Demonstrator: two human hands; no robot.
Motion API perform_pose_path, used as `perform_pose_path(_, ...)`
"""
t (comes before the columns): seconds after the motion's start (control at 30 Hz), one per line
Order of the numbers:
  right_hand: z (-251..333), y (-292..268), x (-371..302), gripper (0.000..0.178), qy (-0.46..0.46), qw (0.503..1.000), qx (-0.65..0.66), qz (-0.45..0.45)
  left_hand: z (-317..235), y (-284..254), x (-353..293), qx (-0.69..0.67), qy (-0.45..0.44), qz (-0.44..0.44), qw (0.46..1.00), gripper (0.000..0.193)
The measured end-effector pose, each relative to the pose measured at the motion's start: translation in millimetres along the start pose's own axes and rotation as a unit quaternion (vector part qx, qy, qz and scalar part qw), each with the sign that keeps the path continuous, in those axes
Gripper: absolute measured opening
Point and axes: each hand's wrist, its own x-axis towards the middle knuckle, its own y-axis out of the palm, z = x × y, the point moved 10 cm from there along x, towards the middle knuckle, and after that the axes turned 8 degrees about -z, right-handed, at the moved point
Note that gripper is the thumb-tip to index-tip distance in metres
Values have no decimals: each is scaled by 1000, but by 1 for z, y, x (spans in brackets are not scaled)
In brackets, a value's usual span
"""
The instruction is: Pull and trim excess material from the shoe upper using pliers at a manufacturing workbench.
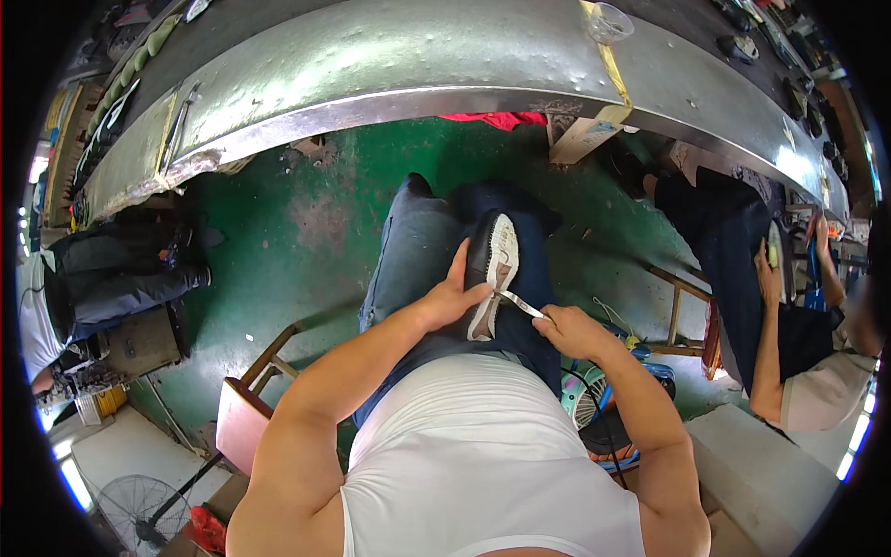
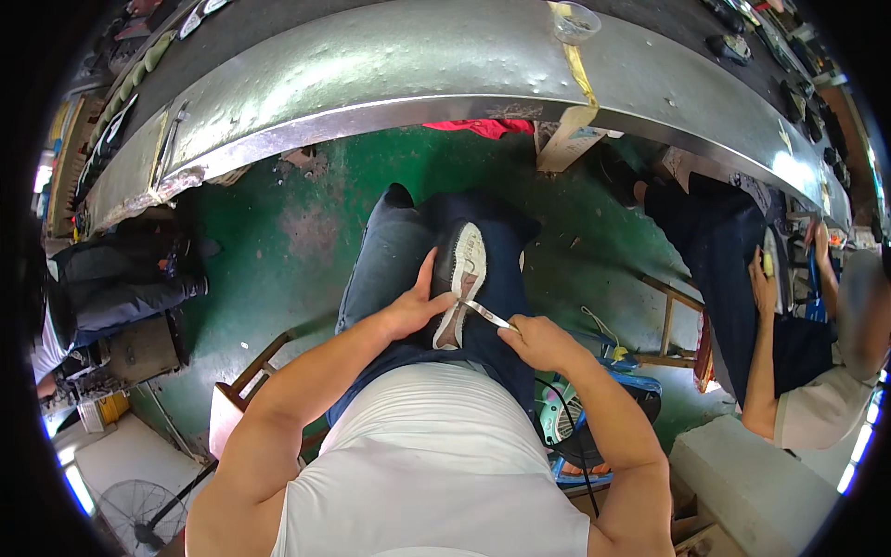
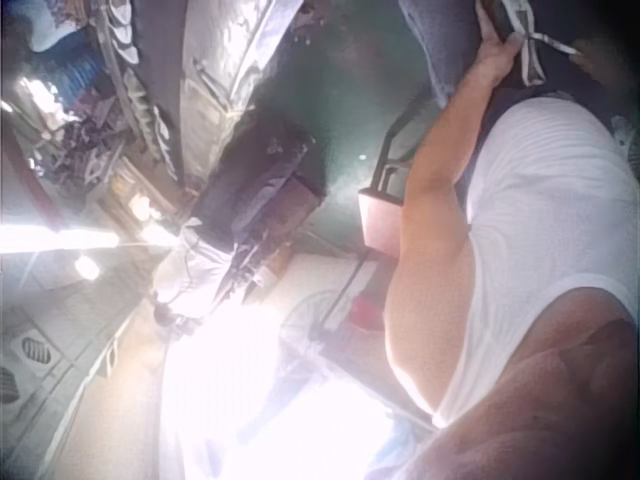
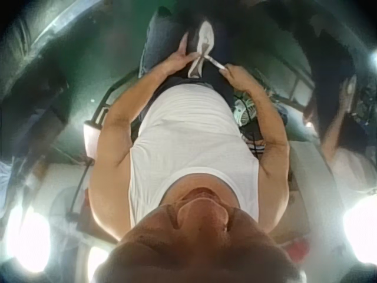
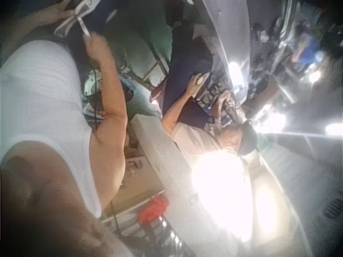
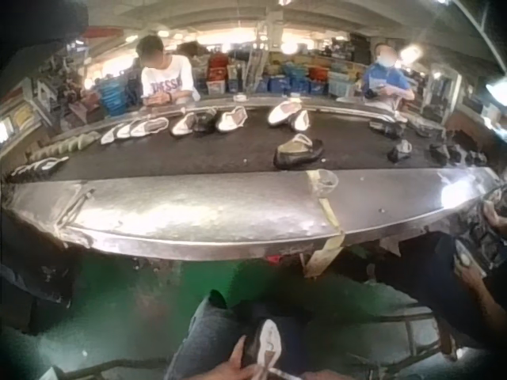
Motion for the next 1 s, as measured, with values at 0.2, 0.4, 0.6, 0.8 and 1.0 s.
perform_pose_path(0.2,25,-2,-19,38,-81,994,-66,-41,8,5,-3,-169,-58,-16,984,94)
perform_pose_path(0.4,41,14,-32,38,-70,980,-181,-50,19,-4,-4,102,86,-149,980,96)
perform_pose_path(0.6,18,18,-32,45,-46,988,-136,55,35,9,-37,103,39,27,994,115)
perform_pose_path(0.8,39,10,-37,44,32,994,64,87,20,8,-55,186,22,48,981,125)
perform_pose_path(1.0,60,9,-19,40,-89,979,-131,-127,17,11,-53,226,45,21,973,140)
